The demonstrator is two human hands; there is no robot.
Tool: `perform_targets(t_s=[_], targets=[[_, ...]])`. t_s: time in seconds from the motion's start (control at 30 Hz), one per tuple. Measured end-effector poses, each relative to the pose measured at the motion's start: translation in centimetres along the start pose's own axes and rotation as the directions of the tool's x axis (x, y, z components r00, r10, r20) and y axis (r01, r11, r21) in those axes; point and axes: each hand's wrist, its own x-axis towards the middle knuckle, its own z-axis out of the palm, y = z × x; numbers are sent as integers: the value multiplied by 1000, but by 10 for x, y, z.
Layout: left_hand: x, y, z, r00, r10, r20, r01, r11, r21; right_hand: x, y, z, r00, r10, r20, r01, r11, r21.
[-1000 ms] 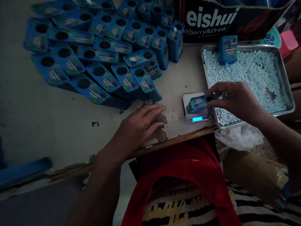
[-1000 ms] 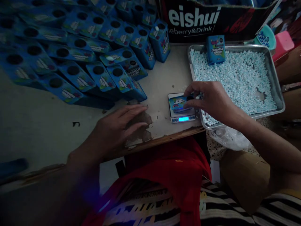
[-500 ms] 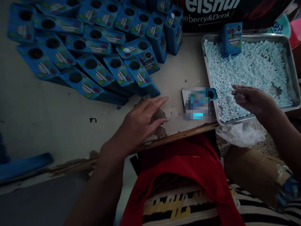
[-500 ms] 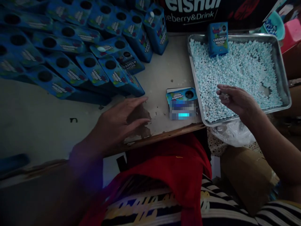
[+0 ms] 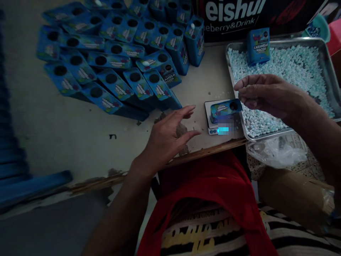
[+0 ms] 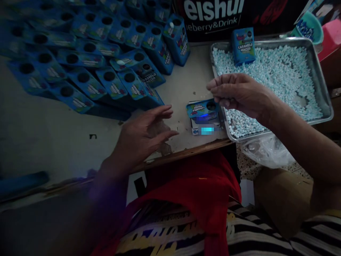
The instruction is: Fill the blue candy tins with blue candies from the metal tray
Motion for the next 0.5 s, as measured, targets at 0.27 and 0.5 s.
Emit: perform_targets(t_s=[0.27, 0.5], targets=[[22, 17, 19, 999, 35, 0, -35, 997, -72, -4, -9, 7, 956, -262, 130, 261, 562, -785], [13, 11, 13, 999, -21, 27, 25, 992, -123, -11, -18, 12, 972, -207, 111, 210, 554, -806]])
